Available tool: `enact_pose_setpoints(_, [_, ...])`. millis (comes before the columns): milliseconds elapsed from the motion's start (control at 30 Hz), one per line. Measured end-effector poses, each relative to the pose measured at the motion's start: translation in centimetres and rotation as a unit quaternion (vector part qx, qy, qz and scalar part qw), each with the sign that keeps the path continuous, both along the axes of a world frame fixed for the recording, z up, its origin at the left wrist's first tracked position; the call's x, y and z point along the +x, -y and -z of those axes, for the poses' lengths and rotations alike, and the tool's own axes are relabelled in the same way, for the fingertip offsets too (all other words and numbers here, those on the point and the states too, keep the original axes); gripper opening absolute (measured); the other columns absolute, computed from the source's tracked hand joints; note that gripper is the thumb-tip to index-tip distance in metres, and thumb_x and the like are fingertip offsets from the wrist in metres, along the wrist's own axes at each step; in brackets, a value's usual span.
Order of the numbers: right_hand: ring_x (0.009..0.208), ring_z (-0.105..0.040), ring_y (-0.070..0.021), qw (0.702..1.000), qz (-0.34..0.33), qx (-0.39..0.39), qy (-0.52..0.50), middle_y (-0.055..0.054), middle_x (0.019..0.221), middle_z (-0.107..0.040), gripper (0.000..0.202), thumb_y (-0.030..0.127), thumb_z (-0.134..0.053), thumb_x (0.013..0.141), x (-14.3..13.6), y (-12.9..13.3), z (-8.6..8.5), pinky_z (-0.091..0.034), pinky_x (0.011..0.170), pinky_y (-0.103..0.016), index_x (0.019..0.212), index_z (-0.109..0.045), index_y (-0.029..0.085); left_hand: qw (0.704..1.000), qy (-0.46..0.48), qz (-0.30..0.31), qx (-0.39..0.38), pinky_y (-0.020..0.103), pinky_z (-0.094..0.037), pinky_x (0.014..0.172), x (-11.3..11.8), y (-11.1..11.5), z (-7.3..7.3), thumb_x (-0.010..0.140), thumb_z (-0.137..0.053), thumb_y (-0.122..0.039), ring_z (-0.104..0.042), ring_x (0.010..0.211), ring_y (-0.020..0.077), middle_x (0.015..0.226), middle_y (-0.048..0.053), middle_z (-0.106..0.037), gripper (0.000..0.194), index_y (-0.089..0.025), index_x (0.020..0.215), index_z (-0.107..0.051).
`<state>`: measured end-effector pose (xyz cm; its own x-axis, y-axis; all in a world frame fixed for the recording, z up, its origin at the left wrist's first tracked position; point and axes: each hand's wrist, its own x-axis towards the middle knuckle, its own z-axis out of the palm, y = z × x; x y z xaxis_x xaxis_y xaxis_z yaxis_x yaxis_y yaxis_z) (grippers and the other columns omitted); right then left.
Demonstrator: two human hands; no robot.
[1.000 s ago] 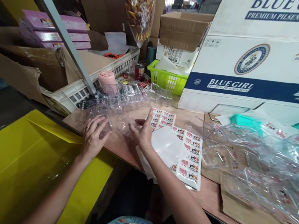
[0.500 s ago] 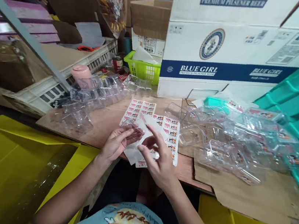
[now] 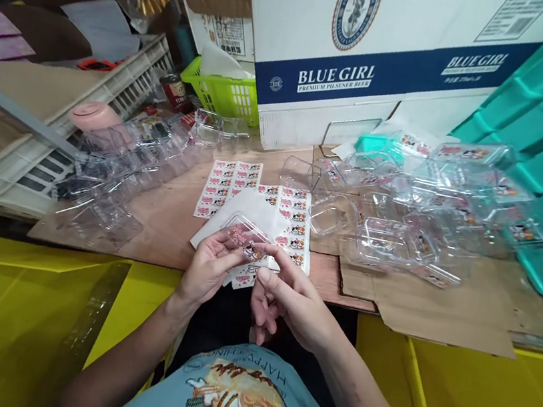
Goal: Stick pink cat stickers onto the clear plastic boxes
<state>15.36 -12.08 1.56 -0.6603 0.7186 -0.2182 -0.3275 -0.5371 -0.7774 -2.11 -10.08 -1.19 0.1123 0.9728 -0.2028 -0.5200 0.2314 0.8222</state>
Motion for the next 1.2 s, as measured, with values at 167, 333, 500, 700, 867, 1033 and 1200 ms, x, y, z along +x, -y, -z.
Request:
enact_pose_setpoints(167, [0.039,-0.051,-0.0099,1.0,0.004,-0.013,0.007,0.005,0.058,-0.059,0.056,0.04,-0.051,0.098,-0.2,-0.3,0.1,-0.048,0.042,-0.022,0.145,-0.026,0.024,1.0,-0.012,0.005,0.013,0.032,-0.055,0.09,-0.1,-0.1,0.0,0.072,-0.079,-0.015,-0.069,0.105,0.0237,0.11,0.011,-0.074,0.042,-0.015,0.111,-0.064])
enact_pose_setpoints(333, [0.038,-0.052,-0.0099,1.0,0.006,-0.018,0.015,0.005,0.057,-0.06,0.056,0.039,-0.05,0.098,-0.4,-0.6,0.1,-0.043,0.039,-0.019,0.146,-0.025,0.024,1.0,-0.019,0.001,0.019,0.032,-0.056,0.09,-0.3,-0.1,0.0,0.073,-0.078,-0.015,-0.069,0.107,0.0241,0.111,0.011,-0.074,0.04,-0.015,0.11,-0.064])
enact_pose_setpoints(500, [0.037,-0.05,-0.0098,0.999,0.004,-0.025,0.019,0.006,0.055,-0.058,0.053,0.038,-0.05,0.099,-0.7,-0.7,0.1,-0.042,0.039,-0.019,0.144,-0.028,0.023,1.0,-0.024,0.008,0.018,0.035,-0.055,0.092,-0.5,0.0,0.1,0.073,-0.079,-0.018,-0.067,0.11,0.0259,0.113,0.012,-0.073,0.042,-0.016,0.113,-0.065])
enact_pose_setpoints(700, [0.035,-0.046,-0.0085,0.999,0.015,-0.025,0.03,0.007,0.054,-0.058,0.053,0.038,-0.052,0.097,-0.8,-0.9,0.0,-0.041,0.038,-0.019,0.142,-0.03,0.022,0.999,-0.026,0.008,0.021,0.037,-0.054,0.095,-0.7,0.0,0.3,0.074,-0.077,-0.017,-0.068,0.109,0.0251,0.112,0.012,-0.073,0.04,-0.015,0.113,-0.066])
enact_pose_setpoints(867, [0.034,-0.044,-0.0083,0.998,0.02,-0.03,0.042,0.008,0.052,-0.056,0.058,0.041,-0.055,0.095,-0.9,-1.1,0.0,-0.042,0.037,-0.019,0.142,-0.029,0.021,0.999,-0.024,0.007,0.026,0.038,-0.053,0.097,-0.8,0.0,0.4,0.075,-0.076,-0.015,-0.068,0.108,0.0251,0.114,0.012,-0.073,0.039,-0.015,0.113,-0.066])
enact_pose_setpoints(1033, [0.034,-0.048,-0.0093,0.998,0.015,-0.03,0.059,0.008,0.052,-0.056,0.057,0.042,-0.054,0.095,-1.0,-1.2,-0.2,-0.039,0.036,-0.018,0.141,-0.029,0.021,0.999,-0.027,0.007,0.022,0.042,-0.052,0.099,-0.8,0.1,0.3,0.074,-0.076,-0.018,-0.067,0.112,0.0278,0.116,0.013,-0.072,0.041,-0.016,0.114,-0.066])
enact_pose_setpoints(1200, [0.033,-0.049,-0.0098,0.997,0.017,-0.021,0.071,0.009,0.05,-0.055,0.058,0.044,-0.055,0.094,-1.1,-1.2,-0.6,-0.035,0.035,-0.017,0.141,-0.03,0.02,1.0,-0.004,0.019,0.023,0.045,-0.052,0.099,-1.0,0.3,-0.1,0.076,-0.073,-0.019,-0.066,0.113,0.0298,0.117,0.014,-0.071,0.038,-0.016,0.114,-0.067])
